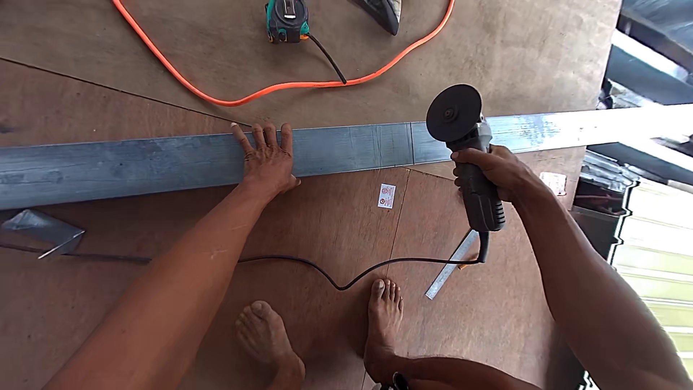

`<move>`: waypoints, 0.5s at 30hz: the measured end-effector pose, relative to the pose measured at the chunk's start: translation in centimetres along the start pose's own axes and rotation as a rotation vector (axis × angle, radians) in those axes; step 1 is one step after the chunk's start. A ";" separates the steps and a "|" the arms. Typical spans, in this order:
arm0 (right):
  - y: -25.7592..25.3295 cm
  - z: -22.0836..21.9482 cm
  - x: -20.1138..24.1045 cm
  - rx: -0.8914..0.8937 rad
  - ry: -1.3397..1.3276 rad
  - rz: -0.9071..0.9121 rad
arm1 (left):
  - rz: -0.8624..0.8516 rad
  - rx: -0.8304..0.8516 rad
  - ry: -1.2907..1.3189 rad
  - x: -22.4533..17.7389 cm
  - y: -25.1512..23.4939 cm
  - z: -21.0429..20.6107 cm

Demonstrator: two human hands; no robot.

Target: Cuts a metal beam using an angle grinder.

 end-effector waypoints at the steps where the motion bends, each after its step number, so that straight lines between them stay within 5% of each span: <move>1: 0.7 -0.3 -0.1 -0.017 0.001 0.014 | -0.028 -0.017 0.000 0.1 -0.2 0.0; 9: 5.1 -4.3 -4.4 -0.037 0.114 0.006 | -0.237 -0.398 0.188 1.2 -0.1 -1.0; 15: 5.9 -5.6 -5.0 -0.071 0.204 0.017 | -0.256 -0.432 0.239 1.3 0.3 -0.9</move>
Point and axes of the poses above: each hand's wrist, its own y-axis away from the middle knuckle, its own z-axis out of the back of the hand, x = y × z, the point moved 7 cm from there along -y, towards the middle knuckle, and after that the axes turned 7 degrees about z, right-handed, at the moved point
